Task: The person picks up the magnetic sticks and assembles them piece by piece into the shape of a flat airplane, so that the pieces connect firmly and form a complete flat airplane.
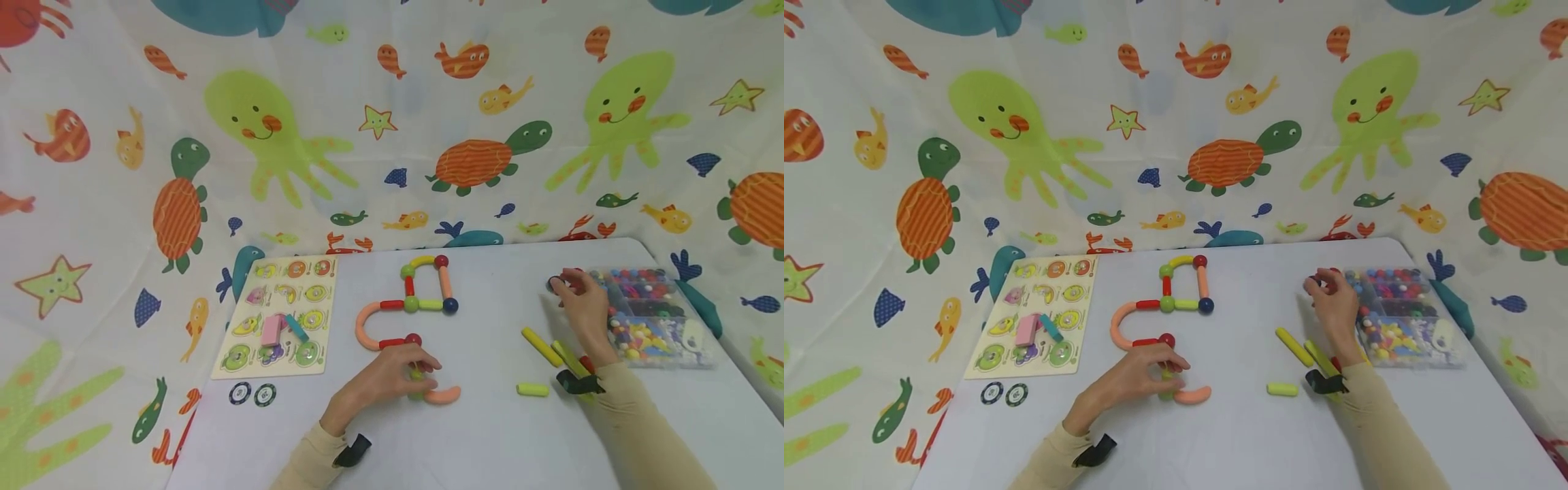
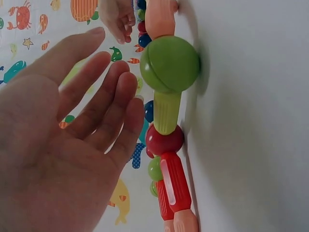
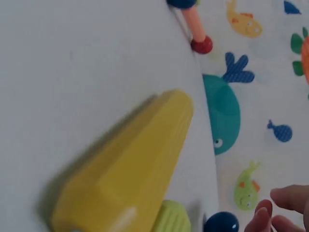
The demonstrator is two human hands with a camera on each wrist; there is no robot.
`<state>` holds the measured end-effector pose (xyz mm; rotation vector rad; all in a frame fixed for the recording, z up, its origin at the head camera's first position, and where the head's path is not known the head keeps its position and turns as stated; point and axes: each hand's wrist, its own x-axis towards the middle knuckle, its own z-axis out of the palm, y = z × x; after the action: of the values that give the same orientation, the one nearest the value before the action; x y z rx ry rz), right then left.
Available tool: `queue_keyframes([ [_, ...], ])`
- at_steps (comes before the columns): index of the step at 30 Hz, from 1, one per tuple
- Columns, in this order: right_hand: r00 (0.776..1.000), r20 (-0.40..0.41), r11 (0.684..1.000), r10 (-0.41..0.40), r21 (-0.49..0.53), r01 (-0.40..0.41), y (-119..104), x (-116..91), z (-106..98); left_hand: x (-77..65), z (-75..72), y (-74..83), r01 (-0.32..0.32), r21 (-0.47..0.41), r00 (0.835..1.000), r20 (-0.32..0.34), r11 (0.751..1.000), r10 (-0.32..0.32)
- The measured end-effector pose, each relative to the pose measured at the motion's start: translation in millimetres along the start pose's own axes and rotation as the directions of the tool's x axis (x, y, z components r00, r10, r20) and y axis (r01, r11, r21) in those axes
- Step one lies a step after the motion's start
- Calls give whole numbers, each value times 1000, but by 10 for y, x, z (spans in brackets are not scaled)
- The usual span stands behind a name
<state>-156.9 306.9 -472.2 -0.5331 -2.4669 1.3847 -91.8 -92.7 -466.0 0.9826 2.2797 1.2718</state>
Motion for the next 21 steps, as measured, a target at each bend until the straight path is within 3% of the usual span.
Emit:
queue_keyframes([
  [5, 998, 33, 998, 61, -2, -61, 78, 183, 26, 14, 53, 3, -15, -3, 1000, 18, 1000, 15],
  [8, 997, 43, 997, 60, -55, -58, 91, 246, 49, 22, 89, 18, -19, 2, 999, 30, 1000, 19],
  [14, 997, 75, 977, 5, -213, 11, 113, 309, 83, 31, 156, 67, -33, -4, 998, 56, 999, 33],
  [21, 986, 159, 957, -48, -274, 91, 97, 281, 111, 46, 230, 50, -50, 49, 996, 76, 998, 46],
])
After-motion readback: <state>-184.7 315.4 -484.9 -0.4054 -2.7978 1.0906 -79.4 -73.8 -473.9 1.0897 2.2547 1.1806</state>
